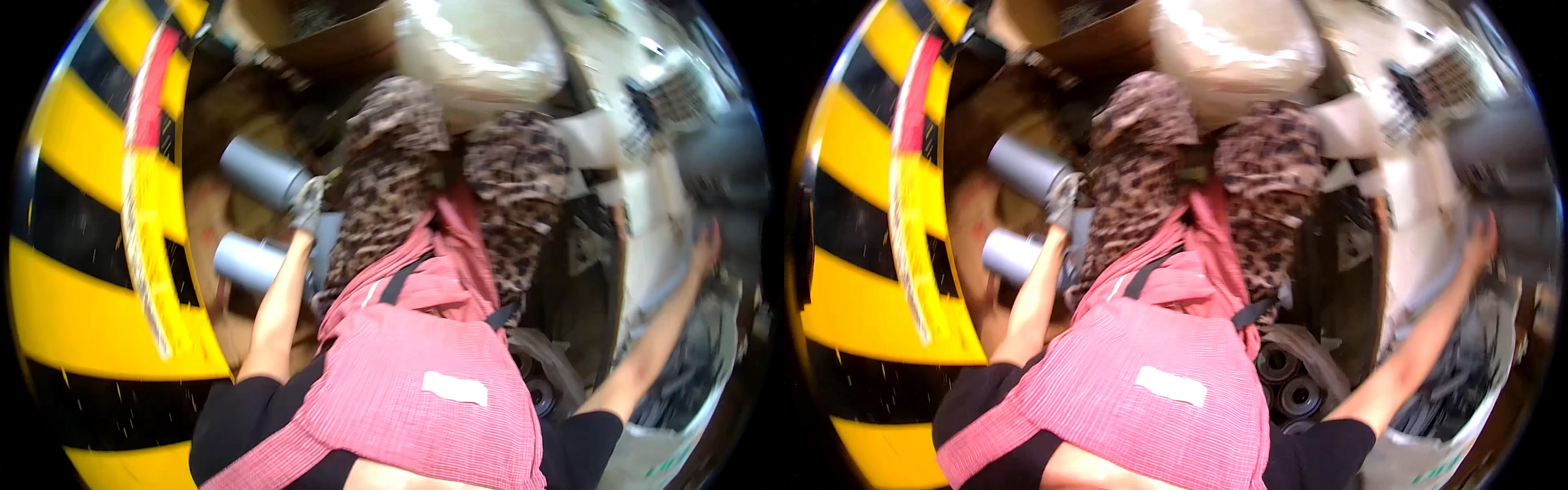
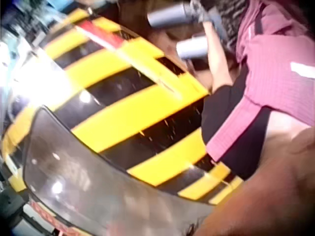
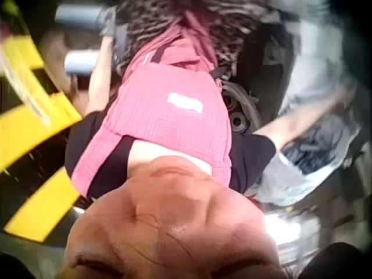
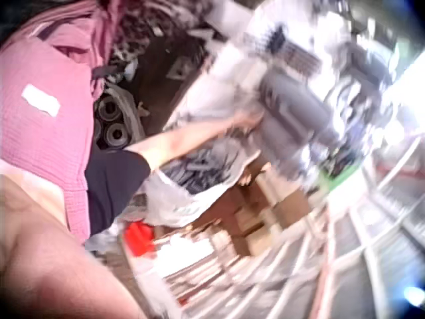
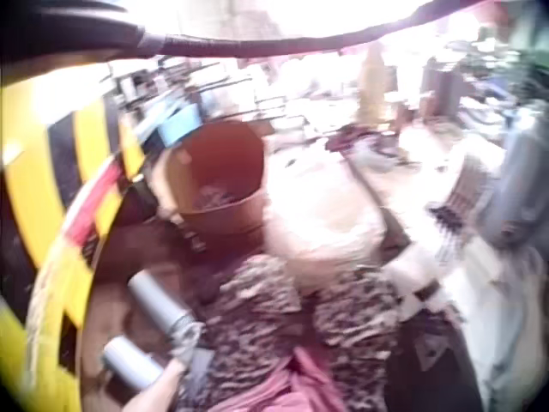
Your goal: The person applies stickers and a seal to a thermal bottle, attaches the handle to the bottle body, and places the assembled bottle into a container.
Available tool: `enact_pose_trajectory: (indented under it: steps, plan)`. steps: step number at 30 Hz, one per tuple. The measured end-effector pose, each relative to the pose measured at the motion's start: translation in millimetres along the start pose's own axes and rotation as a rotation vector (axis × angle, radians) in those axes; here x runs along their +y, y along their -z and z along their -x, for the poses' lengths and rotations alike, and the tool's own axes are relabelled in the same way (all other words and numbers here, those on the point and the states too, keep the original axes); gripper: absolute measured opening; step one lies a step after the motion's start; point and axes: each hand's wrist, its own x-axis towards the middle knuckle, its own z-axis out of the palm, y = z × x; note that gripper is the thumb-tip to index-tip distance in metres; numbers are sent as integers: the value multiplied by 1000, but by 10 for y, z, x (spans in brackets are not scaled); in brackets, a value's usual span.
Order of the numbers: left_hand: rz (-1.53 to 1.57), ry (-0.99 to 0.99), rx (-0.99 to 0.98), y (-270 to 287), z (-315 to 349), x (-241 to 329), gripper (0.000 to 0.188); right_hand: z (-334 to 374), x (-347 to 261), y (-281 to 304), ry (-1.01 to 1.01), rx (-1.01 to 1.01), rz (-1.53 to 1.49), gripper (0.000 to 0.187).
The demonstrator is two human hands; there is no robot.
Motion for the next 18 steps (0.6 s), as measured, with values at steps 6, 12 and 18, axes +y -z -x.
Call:
enact_pose_trajectory:
  steps: [6, 12, 18]
  plan:
    - [-299, 216, 635, 1201, 478, -1127, 15, 678, -1234, 344, -25, -20, -223, 29]
    - [-914, 925, 23, 1253, 291, -2524, 40, 1579, -3821, 550, 466, -131, -161, 18]
    - [-793, 567, 436, 1261, 264, -2250, 57, 2031, -5358, 332, 771, -287, -483, 26]
